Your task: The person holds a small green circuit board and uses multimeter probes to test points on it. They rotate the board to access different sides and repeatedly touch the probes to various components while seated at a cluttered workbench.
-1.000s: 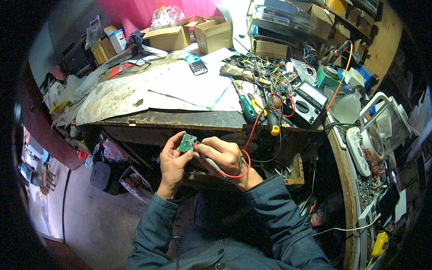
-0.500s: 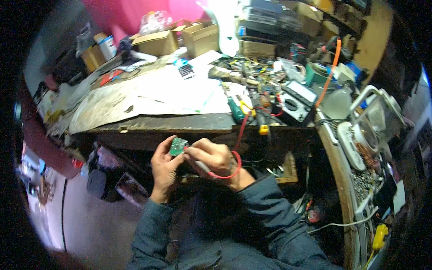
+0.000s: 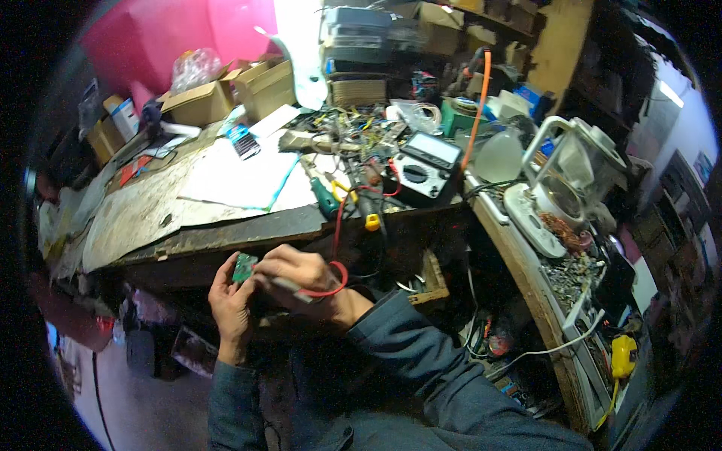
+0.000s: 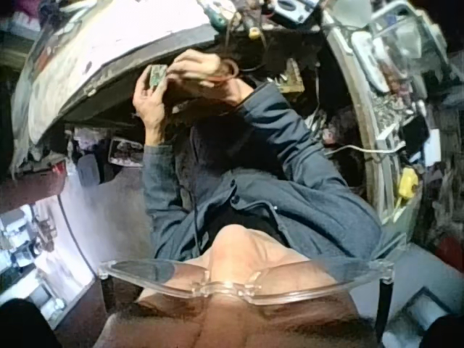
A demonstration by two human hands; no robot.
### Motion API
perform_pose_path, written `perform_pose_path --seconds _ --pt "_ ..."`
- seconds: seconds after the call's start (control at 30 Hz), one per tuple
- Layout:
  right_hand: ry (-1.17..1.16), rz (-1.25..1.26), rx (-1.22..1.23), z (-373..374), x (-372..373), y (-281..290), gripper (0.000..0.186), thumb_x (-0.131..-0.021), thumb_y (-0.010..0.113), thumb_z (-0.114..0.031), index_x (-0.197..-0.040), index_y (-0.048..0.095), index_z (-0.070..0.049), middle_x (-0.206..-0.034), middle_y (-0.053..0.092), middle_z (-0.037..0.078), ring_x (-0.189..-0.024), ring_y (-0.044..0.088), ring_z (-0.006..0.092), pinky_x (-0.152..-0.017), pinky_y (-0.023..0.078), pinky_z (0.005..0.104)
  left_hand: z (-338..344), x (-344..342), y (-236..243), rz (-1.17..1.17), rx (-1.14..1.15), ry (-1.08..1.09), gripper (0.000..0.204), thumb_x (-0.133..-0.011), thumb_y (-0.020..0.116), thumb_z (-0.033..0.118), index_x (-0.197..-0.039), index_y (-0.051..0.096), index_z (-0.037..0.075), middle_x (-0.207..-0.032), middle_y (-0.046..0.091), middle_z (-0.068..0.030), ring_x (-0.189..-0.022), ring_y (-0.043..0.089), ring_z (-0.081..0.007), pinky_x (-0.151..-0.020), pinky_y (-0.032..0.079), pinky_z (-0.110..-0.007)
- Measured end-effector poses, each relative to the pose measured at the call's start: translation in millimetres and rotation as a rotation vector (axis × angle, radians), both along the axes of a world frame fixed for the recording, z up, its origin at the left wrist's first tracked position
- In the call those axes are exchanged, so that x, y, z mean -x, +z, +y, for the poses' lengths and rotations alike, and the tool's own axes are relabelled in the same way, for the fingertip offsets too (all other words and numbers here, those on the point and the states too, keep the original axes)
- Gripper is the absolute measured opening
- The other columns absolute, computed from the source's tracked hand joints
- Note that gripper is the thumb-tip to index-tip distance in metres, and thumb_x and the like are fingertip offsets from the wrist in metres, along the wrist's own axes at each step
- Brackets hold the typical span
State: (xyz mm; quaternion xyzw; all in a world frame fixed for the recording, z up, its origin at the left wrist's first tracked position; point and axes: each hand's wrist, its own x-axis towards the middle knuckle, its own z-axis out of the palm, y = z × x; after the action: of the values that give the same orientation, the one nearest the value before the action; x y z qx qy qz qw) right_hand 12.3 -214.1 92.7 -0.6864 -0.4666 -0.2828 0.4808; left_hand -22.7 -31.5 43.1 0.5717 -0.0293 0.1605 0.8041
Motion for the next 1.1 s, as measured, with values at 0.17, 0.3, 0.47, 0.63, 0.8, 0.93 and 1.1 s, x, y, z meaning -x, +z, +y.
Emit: perform_pose_path --seconds 0.17,0.3,0.47,0.63,0.8,0.93,1.1 --pt "-0.064 0.222 -0.166 -5.4 -5.3 -4.8 0.014 -0.091 0.074 -0.005 -0.105 0.072 -0.001 -0.092 0.073 0.011 -0.081 0.071 0.0189 -0.069 0.056 0.0299 -1.0 -12.7 -7.0 0.028 0.186 -0.095 0.057 -0.088 0.071 -0.01 -0.14 0.049 -0.011 -0.121 0.069 -0.0177 -0.109 0.068 -0.0204 -0.097 0.054 -0.03" --pt "0.054 0.645 -0.341 -6.2 -5.2 -9.8 0.015 -0.096 0.07 -0.006 -0.11 0.07 -0.001 -0.089 0.072 0.005 -0.077 0.066 0.0092 -0.068 0.054 0.0236 7.2 -10.6 -1.7 0.075 0.274 -0.153 0.048 -0.094 0.069 -0.002 -0.136 0.049 -0.012 -0.12 0.068 -0.0217 -0.112 0.069 -0.0282 -0.098 0.058 -0.035" --pt "0.041 0.773 -0.337 -11.3 -10.5 -5.7 0.021 -0.095 0.069 -0.006 -0.114 0.068 0.001 -0.09 0.072 0.006 -0.076 0.065 0.0078 -0.068 0.054 0.023 18.4 -15.7 0.0 0.144 0.487 -0.294 0.035 -0.098 0.067 0.008 -0.127 0.057 -0.01 -0.117 0.069 -0.0206 -0.113 0.069 -0.0333 -0.098 0.059 -0.038" --pt "0.055 0.762 -0.38 -8.5 -11.2 -9.9 0.022 -0.096 0.069 -0.008 -0.115 0.069 0.002 -0.089 0.072 0.006 -0.074 0.065 0.0086 -0.067 0.055 0.0231 20.4 -14.8 0.7 0.139 0.493 -0.315 0.03 -0.1 0.065 0.011 -0.122 0.061 -0.009 -0.117 0.069 -0.0206 -0.115 0.068 -0.0331 -0.098 0.059 -0.038" --pt "0.041 0.811 -0.422 -9.4 -6.8 -4.6 0.019 -0.097 0.068 -0.01 -0.111 0.071 0.002 -0.09 0.073 0.007 -0.072 0.066 0.0097 -0.065 0.057 0.0246 22.2 -14.5 -1.6 0.109 0.494 -0.371 0.033 -0.102 0.059 0.012 -0.127 0.06 -0.01 -0.126 0.066 -0.0247 -0.118 0.066 -0.0335 -0.1 0.059 -0.039" --pt "0.071 0.797 -0.46 -9.7 -8.3 -6.2 0.017 -0.097 0.069 -0.011 -0.108 0.072 0.002 -0.092 0.074 0.009 -0.071 0.067 0.0108 -0.062 0.058 0.0256 24.3 -15.4 -3.4 0.133 0.512 -0.377 0.035 -0.101 0.058 0.01 -0.13 0.057 -0.011 -0.128 0.064 -0.0259 -0.117 0.066 -0.0347 -0.1 0.058 -0.04" --pt "0.067 0.811 -0.447 -10.1 -10.1 -9.1 0.015 -0.097 0.069 -0.011 -0.105 0.072 0.002 -0.089 0.074 0.009 -0.07 0.067 0.0117 -0.061 0.058 0.0261 19.8 -12.9 5.5 0.169 0.436 -0.395 0.037 -0.095 0.065 0.001 -0.131 0.058 -0.009 -0.119 0.069 -0.0213 -0.113 0.069 -0.0312 -0.098 0.059 -0.038"
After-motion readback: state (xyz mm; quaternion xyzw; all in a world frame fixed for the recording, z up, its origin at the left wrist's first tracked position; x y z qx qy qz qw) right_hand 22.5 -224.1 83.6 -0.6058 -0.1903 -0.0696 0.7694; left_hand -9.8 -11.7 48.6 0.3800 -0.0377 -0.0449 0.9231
